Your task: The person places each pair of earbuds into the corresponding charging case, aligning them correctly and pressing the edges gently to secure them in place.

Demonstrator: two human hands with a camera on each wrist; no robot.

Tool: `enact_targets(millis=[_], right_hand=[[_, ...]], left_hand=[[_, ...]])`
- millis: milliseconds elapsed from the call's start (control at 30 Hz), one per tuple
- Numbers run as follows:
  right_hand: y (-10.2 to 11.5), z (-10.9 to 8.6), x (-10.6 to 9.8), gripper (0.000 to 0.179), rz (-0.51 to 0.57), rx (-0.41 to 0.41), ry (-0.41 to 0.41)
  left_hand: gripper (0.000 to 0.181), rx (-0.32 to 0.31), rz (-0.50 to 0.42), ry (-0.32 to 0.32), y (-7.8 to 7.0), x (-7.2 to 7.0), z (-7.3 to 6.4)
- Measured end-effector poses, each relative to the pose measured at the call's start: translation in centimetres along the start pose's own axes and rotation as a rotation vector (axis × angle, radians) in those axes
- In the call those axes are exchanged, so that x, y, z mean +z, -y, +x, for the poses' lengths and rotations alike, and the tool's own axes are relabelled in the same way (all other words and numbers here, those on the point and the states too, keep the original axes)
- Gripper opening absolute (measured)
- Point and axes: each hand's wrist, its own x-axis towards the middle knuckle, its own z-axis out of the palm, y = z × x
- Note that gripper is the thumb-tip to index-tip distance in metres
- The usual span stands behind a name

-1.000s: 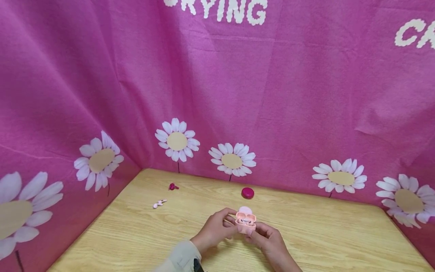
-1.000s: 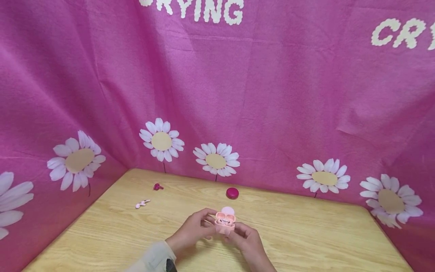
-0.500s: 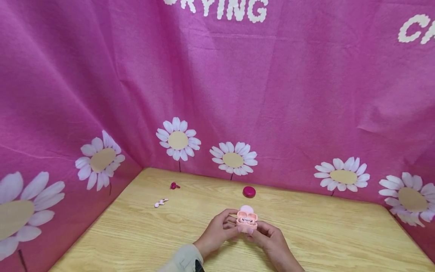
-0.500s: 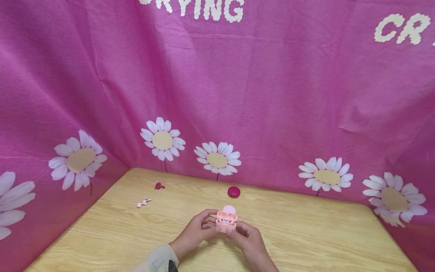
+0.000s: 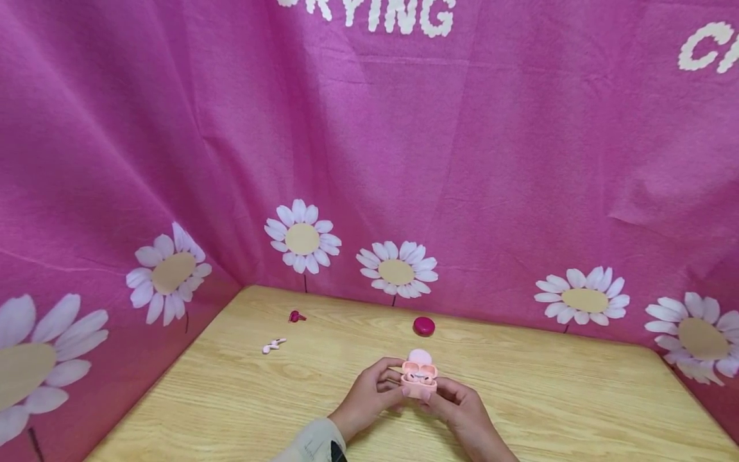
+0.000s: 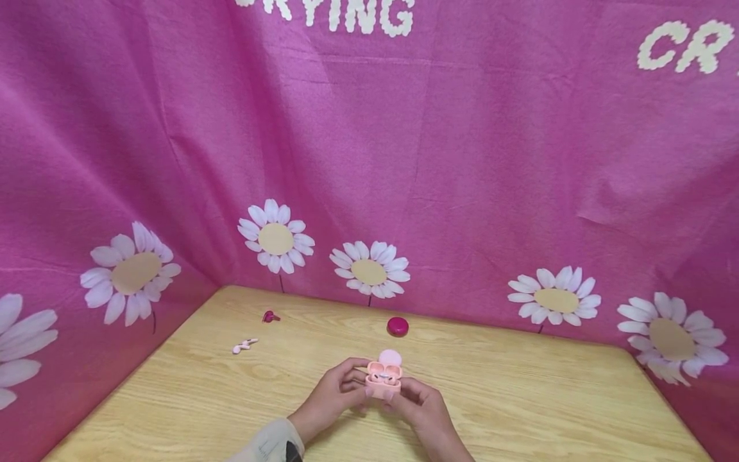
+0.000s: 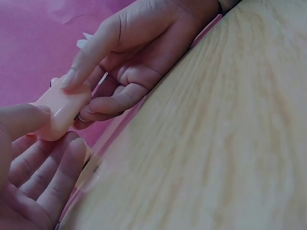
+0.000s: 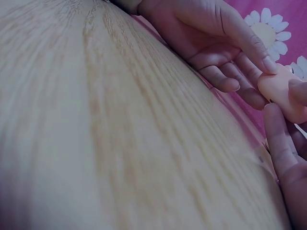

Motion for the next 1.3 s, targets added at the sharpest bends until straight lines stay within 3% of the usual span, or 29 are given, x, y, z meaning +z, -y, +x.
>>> enact_targets(millis=[167,500,1300], right_hand=[[0.10,0.03,0.09,0.038,0.023,0.015,-0.003],[0.48,-0.13,0.19,0.063,0.073,0.035,0.021],[0.39,-0.09,0.04,0.061,0.065,-0.020,0.054]], left_hand=[[0.044,-0.020,-0.009,-0.014,-0.15,-0.01,-0.05],[0.043,-0.040,-0.022,-0.023,0.20,-0.02,0.06],[0.040,-0.052,-0.034,-0.036,0.18,0.01,0.11]])
